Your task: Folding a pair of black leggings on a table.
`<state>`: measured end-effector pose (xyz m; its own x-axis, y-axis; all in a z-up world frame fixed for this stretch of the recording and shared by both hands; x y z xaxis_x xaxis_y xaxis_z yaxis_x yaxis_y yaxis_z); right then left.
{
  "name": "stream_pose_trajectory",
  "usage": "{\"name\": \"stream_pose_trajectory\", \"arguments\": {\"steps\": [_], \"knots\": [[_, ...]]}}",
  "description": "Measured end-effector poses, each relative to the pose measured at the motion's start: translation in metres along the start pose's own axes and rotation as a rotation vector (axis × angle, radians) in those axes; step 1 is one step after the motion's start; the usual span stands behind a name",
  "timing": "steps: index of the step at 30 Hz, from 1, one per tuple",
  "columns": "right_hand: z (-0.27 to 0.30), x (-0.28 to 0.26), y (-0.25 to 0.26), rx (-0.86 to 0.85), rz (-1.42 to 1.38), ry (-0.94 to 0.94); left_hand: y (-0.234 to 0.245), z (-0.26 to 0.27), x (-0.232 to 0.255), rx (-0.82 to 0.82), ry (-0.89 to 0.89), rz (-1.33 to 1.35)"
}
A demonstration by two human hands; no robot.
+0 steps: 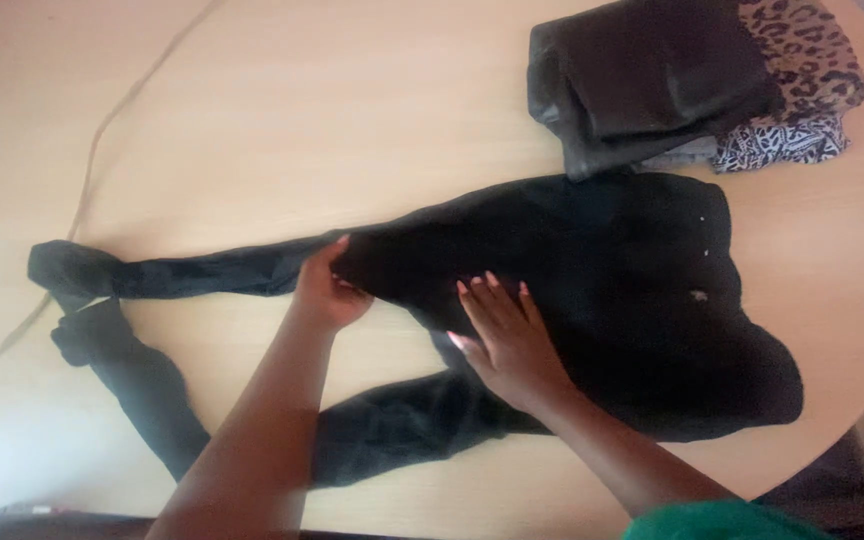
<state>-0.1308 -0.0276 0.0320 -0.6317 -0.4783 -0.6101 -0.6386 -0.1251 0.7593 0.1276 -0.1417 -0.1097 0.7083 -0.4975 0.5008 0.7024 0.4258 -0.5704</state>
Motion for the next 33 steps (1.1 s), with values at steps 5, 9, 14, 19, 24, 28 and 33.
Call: {"name": "stream_pose_trajectory", "arguments": {"steps": [5,9,14,19,24,28,33], "knots": [[-0.005,-0.011,0.004,0.007,0.066,-0.03,-0.016,0.011,0.039,-0.008,0.01,-0.008],[-0.008,-0.012,0.006,-0.001,0.019,-0.121,-0.003,-0.01,0.064,-0.065,-0.025,0.06],[-0.011,-0.009,-0.005,0.087,0.087,-0.139,0.044,-0.017,0.109,-0.017,-0.108,0.083],[-0.04,-0.019,-0.014,0.173,0.205,-0.282,0.074,-0.013,0.137,0.085,-0.189,0.065],[-0.087,-0.08,-0.05,0.012,-0.017,-0.033,0.095,0.044,0.16,0.667,-0.203,-0.411],[-0.089,-0.069,-0.074,-0.125,-0.023,-0.1,0.147,0.029,0.182,0.804,-0.151,-0.561],[-0.082,-0.058,-0.064,-0.001,-0.028,-0.035,0.178,-0.003,0.193,0.253,-0.19,0.095]]}}
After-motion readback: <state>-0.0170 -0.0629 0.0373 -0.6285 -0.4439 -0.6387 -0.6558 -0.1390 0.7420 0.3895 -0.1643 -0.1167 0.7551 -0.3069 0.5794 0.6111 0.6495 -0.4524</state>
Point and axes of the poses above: each hand's wrist, its own z-axis away from the middle knuckle, its own y-axis out of the back of the hand, x = y × z, the point moved 9 cm from there along -z, towards the middle knuckle, and after that the axes turned 14 degrees about -z, right-handed, at the moved point
